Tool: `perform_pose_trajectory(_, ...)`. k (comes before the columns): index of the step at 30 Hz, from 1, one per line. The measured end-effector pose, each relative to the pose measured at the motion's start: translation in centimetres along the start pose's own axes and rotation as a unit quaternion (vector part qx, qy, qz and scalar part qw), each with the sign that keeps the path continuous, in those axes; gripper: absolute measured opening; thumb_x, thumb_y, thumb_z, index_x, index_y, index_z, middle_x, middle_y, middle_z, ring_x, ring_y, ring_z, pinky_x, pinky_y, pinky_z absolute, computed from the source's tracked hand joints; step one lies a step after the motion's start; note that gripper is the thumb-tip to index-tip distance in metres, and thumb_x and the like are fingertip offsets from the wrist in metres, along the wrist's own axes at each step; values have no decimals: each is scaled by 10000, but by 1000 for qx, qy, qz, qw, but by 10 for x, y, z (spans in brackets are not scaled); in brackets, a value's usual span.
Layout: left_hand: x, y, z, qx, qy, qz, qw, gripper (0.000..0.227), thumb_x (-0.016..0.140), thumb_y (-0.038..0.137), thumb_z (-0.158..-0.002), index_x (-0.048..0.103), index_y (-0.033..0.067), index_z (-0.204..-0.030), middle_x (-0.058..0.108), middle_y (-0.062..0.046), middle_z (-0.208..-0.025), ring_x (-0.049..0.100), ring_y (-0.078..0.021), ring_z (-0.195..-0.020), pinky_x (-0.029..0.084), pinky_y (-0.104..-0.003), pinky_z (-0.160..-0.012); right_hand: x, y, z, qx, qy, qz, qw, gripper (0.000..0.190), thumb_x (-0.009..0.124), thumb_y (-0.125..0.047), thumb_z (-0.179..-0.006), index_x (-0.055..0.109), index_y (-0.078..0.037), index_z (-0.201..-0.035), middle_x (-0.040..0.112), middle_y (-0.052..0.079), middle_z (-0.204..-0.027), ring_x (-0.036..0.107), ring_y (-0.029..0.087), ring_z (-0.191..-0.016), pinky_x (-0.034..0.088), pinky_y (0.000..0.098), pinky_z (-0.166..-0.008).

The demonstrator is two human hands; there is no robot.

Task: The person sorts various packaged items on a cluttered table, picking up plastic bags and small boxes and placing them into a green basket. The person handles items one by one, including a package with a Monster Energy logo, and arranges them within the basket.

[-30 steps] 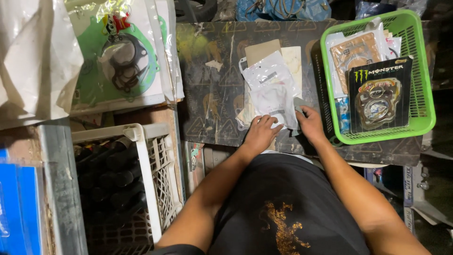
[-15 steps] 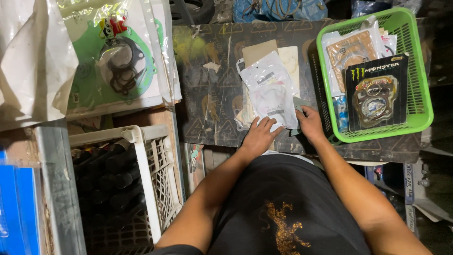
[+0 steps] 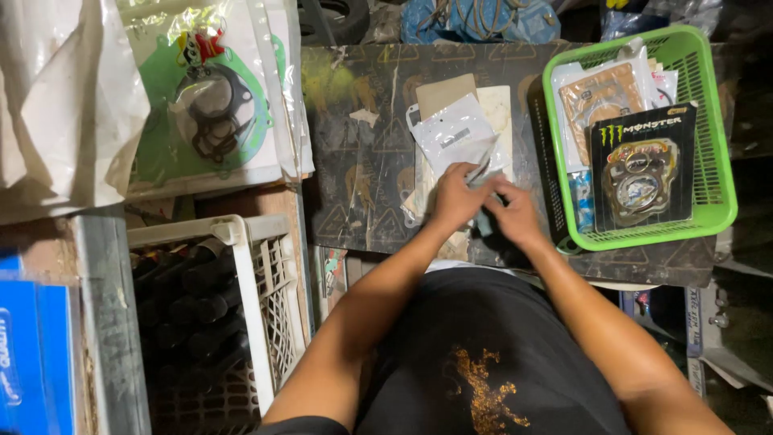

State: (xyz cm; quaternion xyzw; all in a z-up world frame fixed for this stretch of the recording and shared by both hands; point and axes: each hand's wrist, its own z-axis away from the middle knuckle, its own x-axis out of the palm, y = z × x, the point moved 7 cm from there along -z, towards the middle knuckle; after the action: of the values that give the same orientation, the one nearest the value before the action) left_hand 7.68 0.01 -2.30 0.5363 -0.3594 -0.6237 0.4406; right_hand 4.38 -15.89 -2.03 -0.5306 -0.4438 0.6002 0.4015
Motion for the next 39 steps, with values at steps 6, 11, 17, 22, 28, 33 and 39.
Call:
perform_pose_trajectory(6,-35,29,-14,-51,59,144,987,211,630,336,-977,745,181,-890,675,-49,-610,685,-169,-736,537,-391,-731,-12,-89,-21,-171,155,157,960,138,714,40,-898,709,33,-1035,655,201,-1113,635,409,-1096,459,500,-1008)
perform_pose_trajectory(11,-46,4,4,53,-43,-129,989,612,759,68,-820,533,-20,-1382,602,-263,-1247,588,-456,-1229,491,-525,-1048,22,-67,-19,-166,49,294,940,354,568,36,-952,604,149,-1285,594,352,-1304,542,522,-1261,376,574,-1124)
perform_pose_trajectory(17,-47,-16,41,268,-177,-321,891,503,616,168,-951,520,94,-1439,452,-160,-1521,408,-377,-1412,400,-549,-1134,50,5,-9,-146,-207,528,810,669,441,-286,-1003,304,-63,-1619,244,196,-1703,216,356,-1575,197,525,-1263)
perform_pose_trajectory(22,-30,-29,42,240,-236,-421,842,669,570,261,-978,339,212,-1604,276,-25,-1695,215,-293,-1574,333,-557,-1193,44,6,-30,-82,-149,527,833,643,338,-378,-1085,329,-43,-1635,342,190,-1675,234,312,-1585,139,519,-1281)
perform_pose_trajectory(28,-22,-51,38,225,-226,-428,846,449,512,400,-1004,546,240,-1423,433,8,-1584,185,-241,-1576,281,-550,-1201,64,8,-36,-92,-182,479,854,687,468,-321,-996,300,-111,-1628,327,148,-1667,454,391,-1429,322,595,-1195)
perform_pose_trajectory(33,-12,-73,36,225,-243,-440,835,488,460,408,-1039,470,250,-1500,358,10,-1641,140,-252,-1590,266,-565,-1215,64,30,-28,-205,-215,586,754,706,356,-445,-1001,256,-172,-1645,237,59,-1728,200,236,-1602,103,505,-1313)
perform_pose_trajectory(39,-23,-47,40,217,-255,-437,835,643,508,361,-1022,289,257,-1617,206,12,-1717,154,-270,-1594,325,-573,-1183,44,9,-18,-163,-51,601,781,590,561,-241,-953,519,34,-1473,502,238,-1550,407,376,-1501,237,495,-1273)
